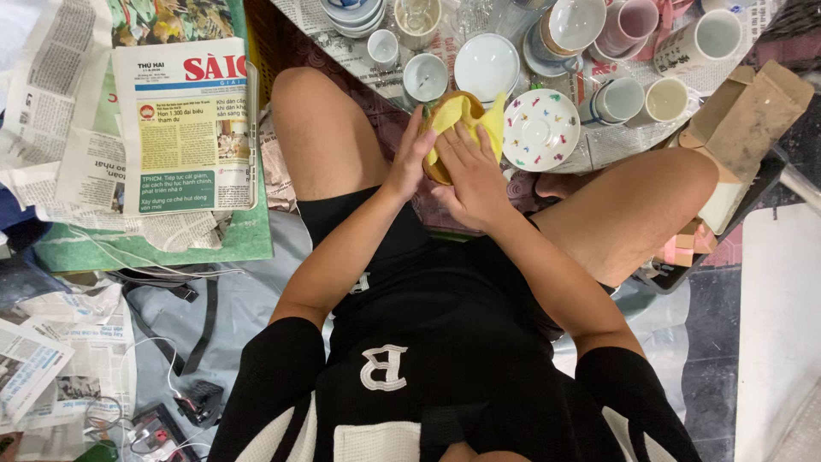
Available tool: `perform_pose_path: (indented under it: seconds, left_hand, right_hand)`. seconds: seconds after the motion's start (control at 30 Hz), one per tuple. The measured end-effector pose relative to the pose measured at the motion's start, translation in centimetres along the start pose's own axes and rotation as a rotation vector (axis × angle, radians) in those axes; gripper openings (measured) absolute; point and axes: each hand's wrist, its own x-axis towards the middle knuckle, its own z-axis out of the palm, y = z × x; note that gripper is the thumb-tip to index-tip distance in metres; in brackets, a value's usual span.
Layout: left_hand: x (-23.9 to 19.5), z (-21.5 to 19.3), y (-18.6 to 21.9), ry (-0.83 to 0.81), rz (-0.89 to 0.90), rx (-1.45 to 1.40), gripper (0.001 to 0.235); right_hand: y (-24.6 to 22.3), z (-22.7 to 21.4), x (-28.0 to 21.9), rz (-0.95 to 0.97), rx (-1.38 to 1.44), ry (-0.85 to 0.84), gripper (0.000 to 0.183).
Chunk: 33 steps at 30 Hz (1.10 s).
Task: The person wipes various ceramic and glass items with a yellow cloth. They handle a small bowl, a larger bowl, and a glass, wiping each item individually and placing them back on the table.
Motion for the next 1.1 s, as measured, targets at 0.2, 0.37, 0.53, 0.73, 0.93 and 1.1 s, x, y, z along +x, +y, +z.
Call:
perform_pose_path:
  seconds: [0.2, 0.37, 0.53, 0.73, 0.93, 1.1]
  left_hand:
    - [-0.2, -0.1, -0.5, 0.026, 0.024, 0.050, 0.077]
    - [-0.8, 0.1, -0.2, 0.010, 0.075, -0.038, 0.075]
    - [-0.5, 0.0, -0.5, 0.050, -0.008, -0.313, 0.073]
    - [-0.5, 0.9, -0.9, -0.023, 0.025, -0.160, 0.072]
    - [-0.5, 0.6, -1.1, -0.023, 0.047, 0.141, 0.084]
    - [-0.5, 0.5, -1.2, -0.040, 0.049, 0.146, 0.082]
  right_hand:
    - [1.4, 0.8, -1.2, -0.157, 0.351, 0.011, 0.070]
    - [1.7, -1.9, -1.0, -0.225, 0.405, -0.052, 0.057]
    - [0.3, -4.2, 0.4, -0.152, -0.005, -0.010, 0.061]
    - [-0.6, -2.9, 0.7, -0.040, -0.225, -0.001, 0.075]
    - [0.8, -0.7, -0.1, -0.159, 0.034, 0.062, 0.063]
    - [1.2, -1.0, -0.8, -0.107, 0.095, 0.120, 0.045]
